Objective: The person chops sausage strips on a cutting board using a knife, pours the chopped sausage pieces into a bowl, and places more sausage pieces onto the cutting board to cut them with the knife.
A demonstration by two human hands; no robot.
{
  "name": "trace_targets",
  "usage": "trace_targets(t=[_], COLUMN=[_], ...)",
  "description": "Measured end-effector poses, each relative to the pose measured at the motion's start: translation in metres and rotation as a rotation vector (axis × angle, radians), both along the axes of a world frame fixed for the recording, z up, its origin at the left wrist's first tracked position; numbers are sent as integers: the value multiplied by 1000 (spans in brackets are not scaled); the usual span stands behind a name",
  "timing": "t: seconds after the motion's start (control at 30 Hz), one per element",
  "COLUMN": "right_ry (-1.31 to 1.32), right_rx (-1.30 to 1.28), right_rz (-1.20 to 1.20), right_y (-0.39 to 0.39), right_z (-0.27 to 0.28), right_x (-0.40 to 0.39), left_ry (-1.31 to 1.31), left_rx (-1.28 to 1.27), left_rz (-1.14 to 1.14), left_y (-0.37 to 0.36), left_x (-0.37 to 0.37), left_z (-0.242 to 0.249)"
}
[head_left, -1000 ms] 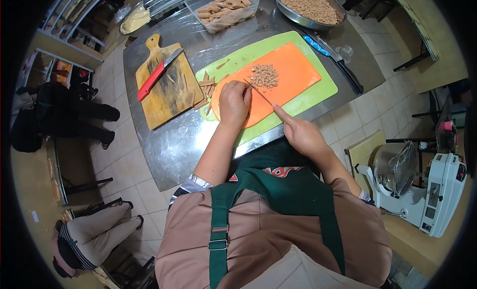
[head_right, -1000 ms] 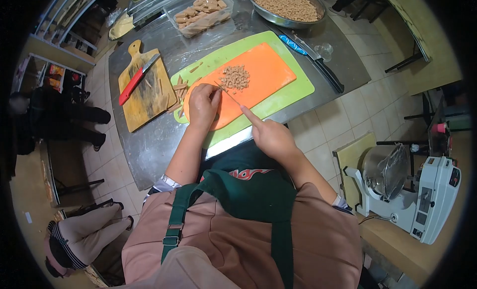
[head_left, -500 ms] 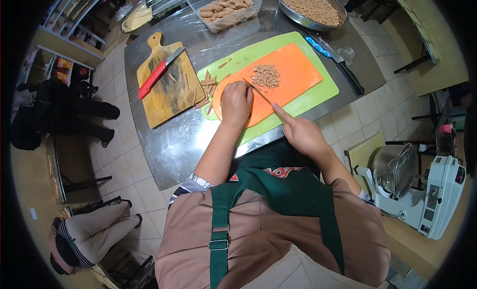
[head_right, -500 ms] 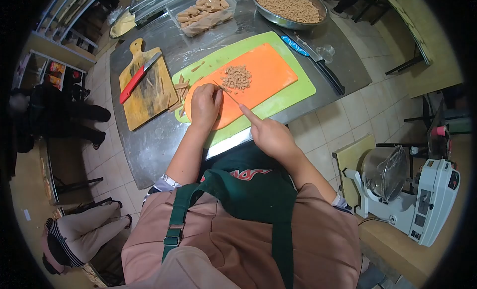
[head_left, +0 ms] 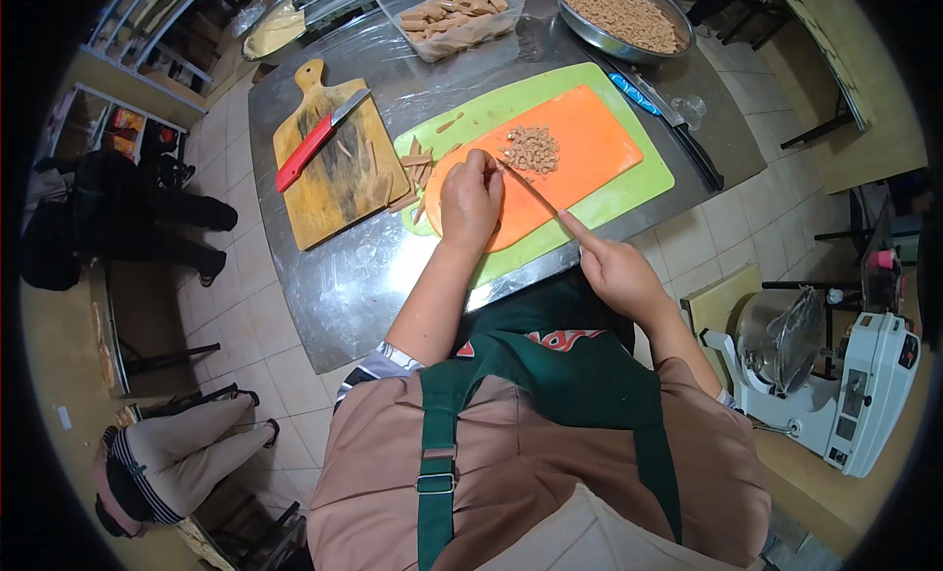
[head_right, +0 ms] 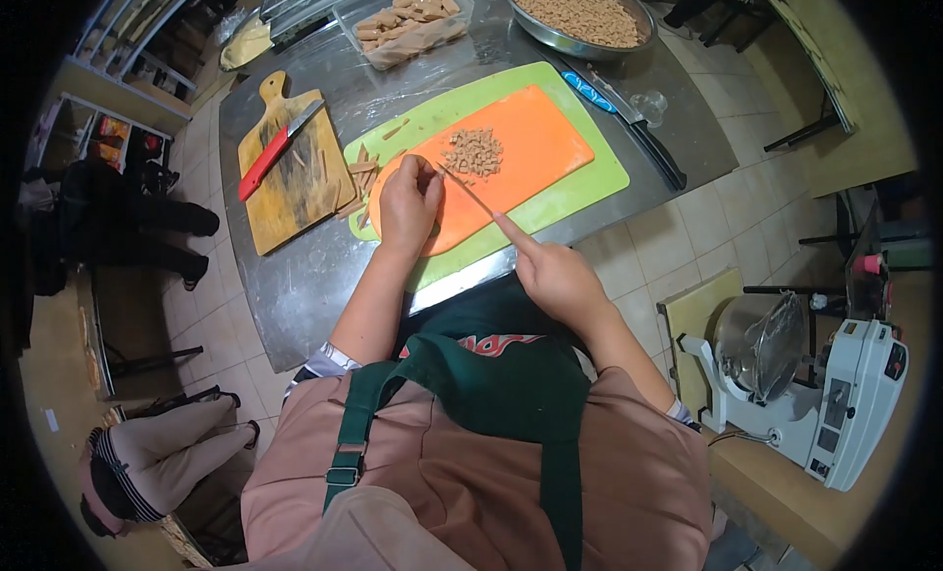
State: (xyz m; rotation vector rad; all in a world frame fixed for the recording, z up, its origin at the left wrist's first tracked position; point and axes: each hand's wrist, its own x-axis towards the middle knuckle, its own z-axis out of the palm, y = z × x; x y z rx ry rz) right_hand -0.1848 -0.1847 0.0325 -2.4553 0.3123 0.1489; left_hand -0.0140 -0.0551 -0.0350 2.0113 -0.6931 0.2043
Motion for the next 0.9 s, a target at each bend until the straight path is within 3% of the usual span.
trace_targets(t=[0.4,0.6,0.67,0.83,0.9], right_ry=[61,213,360,222,213], right_rx=[-33,297,519,407,381], right_rz=[41,-42,-147,-123,-125], right_y=[1,-25,-31,-30,-28], right_z=[-13,-3,-1,4,5], right_x=[22,-6,-10,-7,-5], left_ry=[21,134,336,259,288], left_rx=[-4,51,2,-122,-68], left_rz=[3,-27,-67,-144,-70], left_y=[0,4,9,28,44], left_x=[2,5,10,30,34], left_z=[-4,12,19,18,29])
